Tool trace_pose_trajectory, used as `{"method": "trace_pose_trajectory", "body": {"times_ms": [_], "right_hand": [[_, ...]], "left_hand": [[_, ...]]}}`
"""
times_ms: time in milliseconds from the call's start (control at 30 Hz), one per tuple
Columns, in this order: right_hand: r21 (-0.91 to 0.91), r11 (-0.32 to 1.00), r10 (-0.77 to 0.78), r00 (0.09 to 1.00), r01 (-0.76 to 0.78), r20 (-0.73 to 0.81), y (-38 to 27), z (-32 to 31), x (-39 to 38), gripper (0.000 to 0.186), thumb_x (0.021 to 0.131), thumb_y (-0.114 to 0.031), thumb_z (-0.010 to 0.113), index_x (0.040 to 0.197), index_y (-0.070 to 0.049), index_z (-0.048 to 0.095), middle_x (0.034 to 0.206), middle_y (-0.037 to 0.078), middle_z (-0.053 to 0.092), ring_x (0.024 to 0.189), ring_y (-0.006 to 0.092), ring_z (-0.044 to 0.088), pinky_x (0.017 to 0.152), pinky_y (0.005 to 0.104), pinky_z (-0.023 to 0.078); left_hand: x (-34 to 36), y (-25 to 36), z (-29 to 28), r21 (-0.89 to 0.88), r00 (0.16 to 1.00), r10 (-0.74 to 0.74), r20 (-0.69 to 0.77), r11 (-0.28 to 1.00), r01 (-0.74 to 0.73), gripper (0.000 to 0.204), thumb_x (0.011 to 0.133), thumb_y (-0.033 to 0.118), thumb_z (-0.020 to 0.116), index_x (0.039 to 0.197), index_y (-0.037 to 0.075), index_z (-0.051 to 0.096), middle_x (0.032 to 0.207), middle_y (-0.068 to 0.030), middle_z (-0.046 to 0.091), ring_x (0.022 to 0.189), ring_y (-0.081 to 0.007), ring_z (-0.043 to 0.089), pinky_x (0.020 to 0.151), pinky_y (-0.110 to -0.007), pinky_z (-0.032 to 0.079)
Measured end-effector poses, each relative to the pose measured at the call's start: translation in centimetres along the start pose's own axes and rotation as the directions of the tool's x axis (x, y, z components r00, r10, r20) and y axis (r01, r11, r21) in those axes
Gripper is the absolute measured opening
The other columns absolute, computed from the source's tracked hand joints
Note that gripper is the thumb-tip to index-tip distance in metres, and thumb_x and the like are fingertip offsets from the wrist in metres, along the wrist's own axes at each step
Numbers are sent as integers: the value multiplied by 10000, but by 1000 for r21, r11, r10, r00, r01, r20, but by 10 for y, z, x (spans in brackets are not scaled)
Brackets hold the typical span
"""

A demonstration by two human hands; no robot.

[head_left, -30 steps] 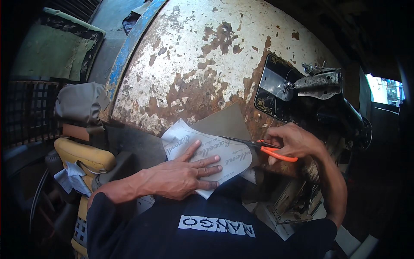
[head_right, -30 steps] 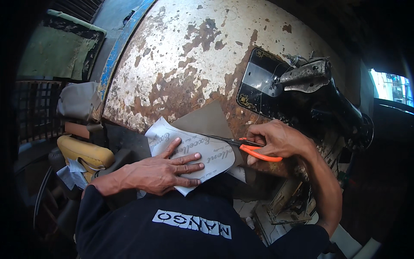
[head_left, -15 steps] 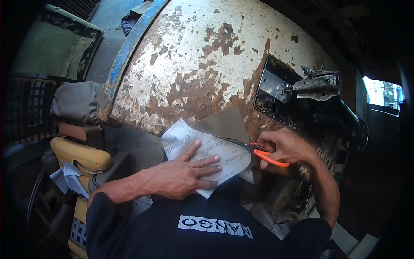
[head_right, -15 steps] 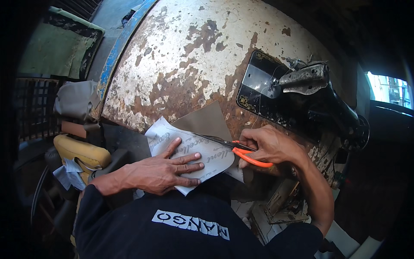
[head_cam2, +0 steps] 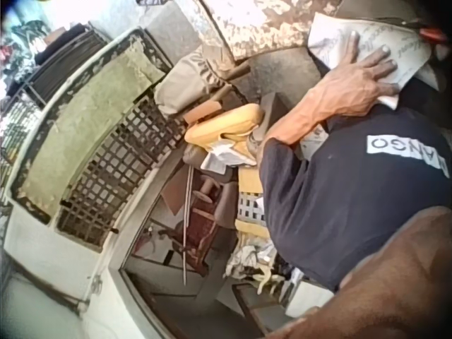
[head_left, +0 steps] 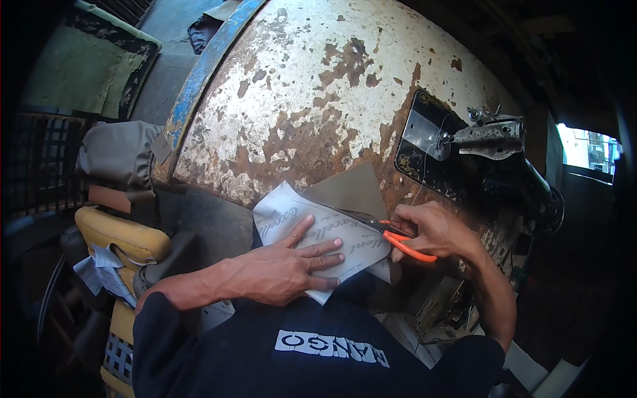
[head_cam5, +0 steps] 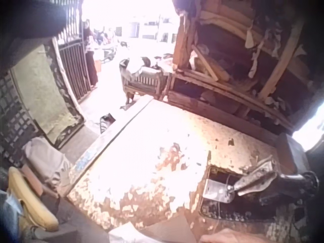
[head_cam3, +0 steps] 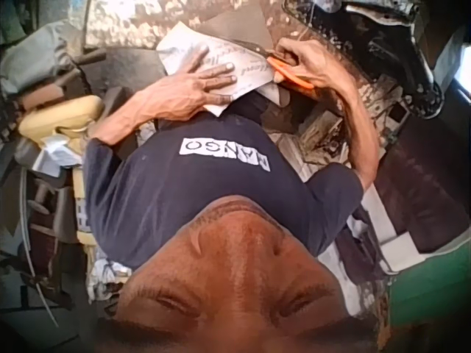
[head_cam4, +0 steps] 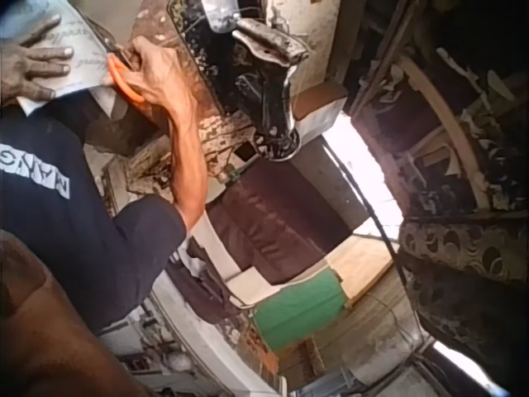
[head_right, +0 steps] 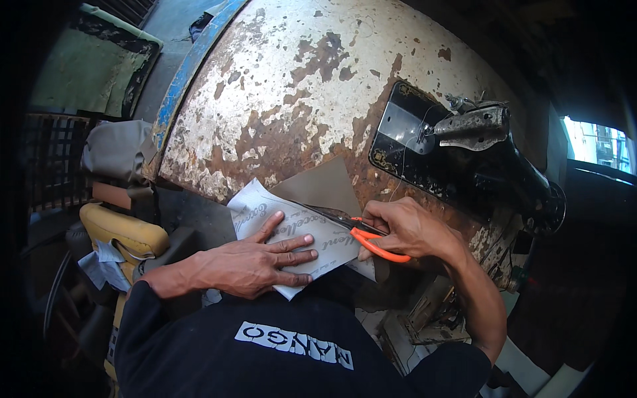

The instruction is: The person sews pieces of upholstery fabric using a sewing machine and trims the excess fabric with shears.

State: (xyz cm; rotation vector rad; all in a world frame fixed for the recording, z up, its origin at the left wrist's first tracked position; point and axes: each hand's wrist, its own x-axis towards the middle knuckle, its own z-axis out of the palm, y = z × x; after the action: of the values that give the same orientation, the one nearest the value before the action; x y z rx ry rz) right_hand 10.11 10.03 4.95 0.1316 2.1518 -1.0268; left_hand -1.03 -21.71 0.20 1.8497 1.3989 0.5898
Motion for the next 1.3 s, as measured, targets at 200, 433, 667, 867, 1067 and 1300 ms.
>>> {"method": "trace_pose_trajectory", "body": {"times_ms": [200,433,667,867,1067,1300], "right_hand": [[13,999,-46,998,46,-43,-5,6,3,573,705,-432,938,955,-5,649,707,85,618,657,240,629,601,385,453],[21,1000,-20,999,20,-30,-10,11,3,572,702,-428,941,956,-7,648,693,80,596,649,235,617,602,386,453],[0,998,-61,994,61,-94,-16,23,2,620,748,-497,914,866,4,568,672,124,563,613,283,589,586,421,451],[59,998,-3,990,11,-144,-24,38,0,590,720,-432,944,945,6,619,702,96,582,641,238,598,606,384,471],[63,998,13,984,-1,-178,-32,44,3,596,715,-419,952,987,4,631,725,90,602,658,216,611,612,375,488],[104,994,46,975,-24,-215,-49,54,4,594,736,-399,949,1004,11,613,722,102,603,669,205,617,615,383,496]], "left_hand": [[1,-1,0,-13,1000,10,7,1000,-9,508,880,126,624,1383,198,638,1600,-125,465,1584,-300,257,1240,-746,66],[0,-2,2,-5,1000,13,-6,1000,-13,501,880,130,628,1376,194,637,1596,-129,468,1584,-301,258,1235,-750,78],[-2,-5,8,2,998,35,-47,999,-35,475,880,136,626,1351,186,649,1578,-138,485,1577,-302,276,1233,-748,98],[-1,-6,7,7,996,54,-67,999,-54,451,883,146,616,1330,178,663,1563,-137,503,1573,-300,285,1234,-746,103],[-3,-7,9,6,994,55,-95,999,-54,440,870,153,624,1306,169,683,1556,-143,510,1571,-302,291,1237,-740,105],[0,-7,6,61,997,33,64,997,-37,617,848,141,649,1459,212,595,1671,-120,365,1609,-292,185,1216,-765,47]]}}
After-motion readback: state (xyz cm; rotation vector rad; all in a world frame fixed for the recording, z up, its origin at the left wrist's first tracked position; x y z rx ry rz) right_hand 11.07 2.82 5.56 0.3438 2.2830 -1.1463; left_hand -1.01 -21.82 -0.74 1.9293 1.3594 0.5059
